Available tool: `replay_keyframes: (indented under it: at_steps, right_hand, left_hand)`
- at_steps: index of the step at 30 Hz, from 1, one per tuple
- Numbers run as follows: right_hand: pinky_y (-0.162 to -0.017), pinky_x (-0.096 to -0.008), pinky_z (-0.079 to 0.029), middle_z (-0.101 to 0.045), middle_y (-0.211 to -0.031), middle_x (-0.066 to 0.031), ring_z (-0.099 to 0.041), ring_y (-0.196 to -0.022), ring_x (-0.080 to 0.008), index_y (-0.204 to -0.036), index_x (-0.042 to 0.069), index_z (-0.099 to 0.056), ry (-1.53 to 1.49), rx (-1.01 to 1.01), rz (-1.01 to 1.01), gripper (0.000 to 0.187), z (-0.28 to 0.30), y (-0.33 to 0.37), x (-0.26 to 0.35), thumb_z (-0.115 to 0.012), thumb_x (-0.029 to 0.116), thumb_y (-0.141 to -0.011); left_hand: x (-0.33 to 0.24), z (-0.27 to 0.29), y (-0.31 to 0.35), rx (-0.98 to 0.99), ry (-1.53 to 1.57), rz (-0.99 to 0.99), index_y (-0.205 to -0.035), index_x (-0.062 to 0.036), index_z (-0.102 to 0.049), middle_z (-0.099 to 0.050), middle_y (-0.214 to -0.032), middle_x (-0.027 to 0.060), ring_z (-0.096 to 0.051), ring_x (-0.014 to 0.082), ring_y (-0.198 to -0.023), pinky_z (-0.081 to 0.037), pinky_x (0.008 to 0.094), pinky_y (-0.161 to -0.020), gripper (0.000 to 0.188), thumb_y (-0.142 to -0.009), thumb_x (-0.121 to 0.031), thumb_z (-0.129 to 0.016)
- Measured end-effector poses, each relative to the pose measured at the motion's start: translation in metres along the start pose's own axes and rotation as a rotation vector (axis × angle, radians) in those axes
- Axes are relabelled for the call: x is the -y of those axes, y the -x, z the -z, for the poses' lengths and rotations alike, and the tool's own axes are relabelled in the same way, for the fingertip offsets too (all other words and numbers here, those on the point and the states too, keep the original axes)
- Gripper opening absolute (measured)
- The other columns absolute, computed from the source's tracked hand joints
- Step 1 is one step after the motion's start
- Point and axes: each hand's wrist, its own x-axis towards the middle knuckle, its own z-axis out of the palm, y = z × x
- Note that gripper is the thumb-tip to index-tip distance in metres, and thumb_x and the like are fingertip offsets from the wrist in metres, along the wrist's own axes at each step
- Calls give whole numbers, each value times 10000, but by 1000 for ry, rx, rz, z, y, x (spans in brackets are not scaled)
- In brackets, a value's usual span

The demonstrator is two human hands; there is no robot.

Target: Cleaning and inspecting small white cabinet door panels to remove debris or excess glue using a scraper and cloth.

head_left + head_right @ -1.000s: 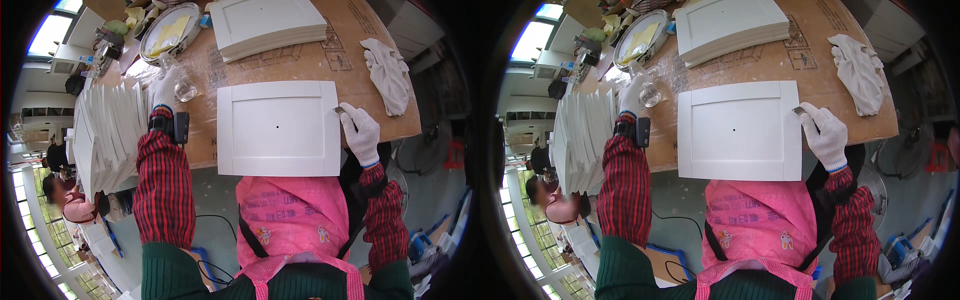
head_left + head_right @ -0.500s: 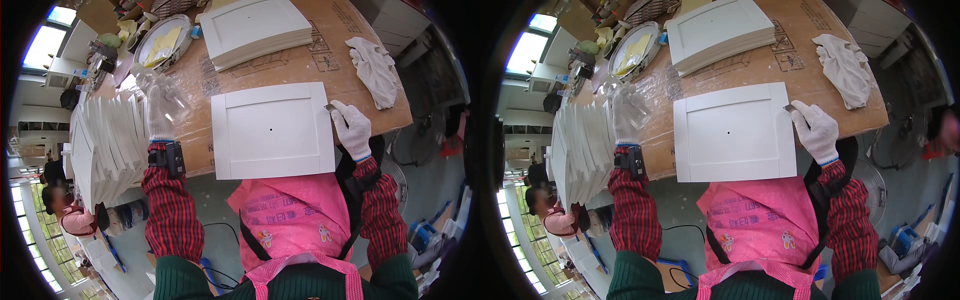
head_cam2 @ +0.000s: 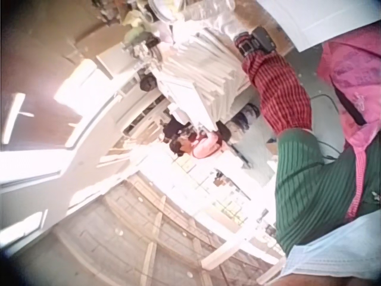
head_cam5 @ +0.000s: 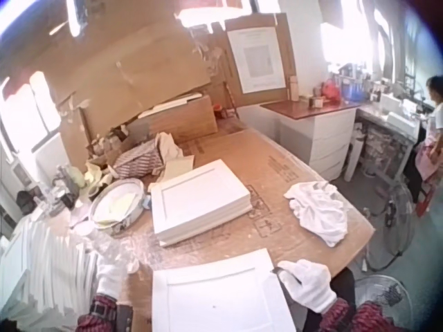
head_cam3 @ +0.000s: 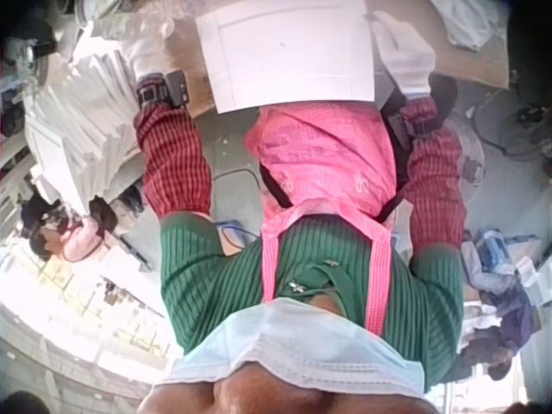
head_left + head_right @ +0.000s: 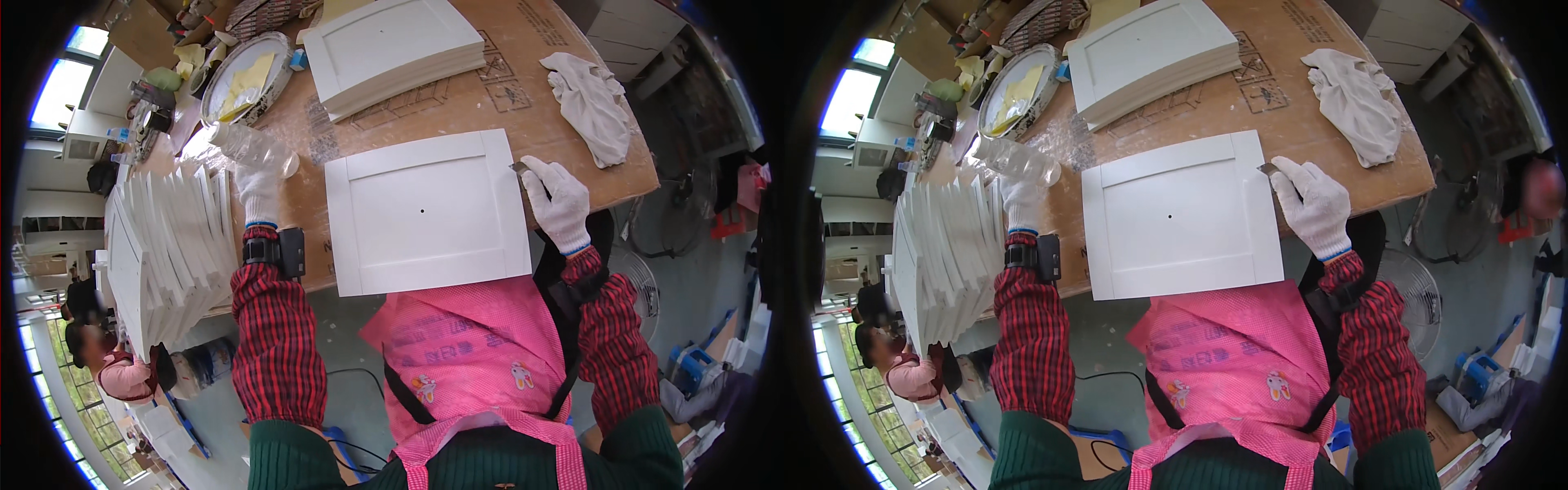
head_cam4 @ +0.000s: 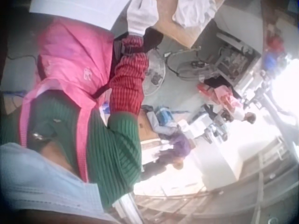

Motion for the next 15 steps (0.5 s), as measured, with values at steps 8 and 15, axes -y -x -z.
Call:
replay_keyframes:
  at_steps: [8, 15]
  right_hand:
    - [-793, -408, -558, -744, -972, -152, -712, -912, -333, -1122, 66, -753, -160, 196, -171, 288, 1, -9, -12, -676, 297, -969]
    - [-802, -428, -555, -746, -990, -110, -703, -939, -329, -1138, 173, -771, -99, 409, -20, 296, -13, -49, -26, -652, 378, -961]
  left_hand:
    - [-38, -4, 88, -52, -8, 333, -1278, 64, -599, -640, -1225, 152, -630, 216, -1099, -489, 348, -968, 624, -906, -402, -782]
    - [-72, -44, 106, 223, -611, -125, -1364, -22, -599, -585, -1381, 226, -539, 380, -1303, -425, 447, -1106, 594, -934, -420, -695]
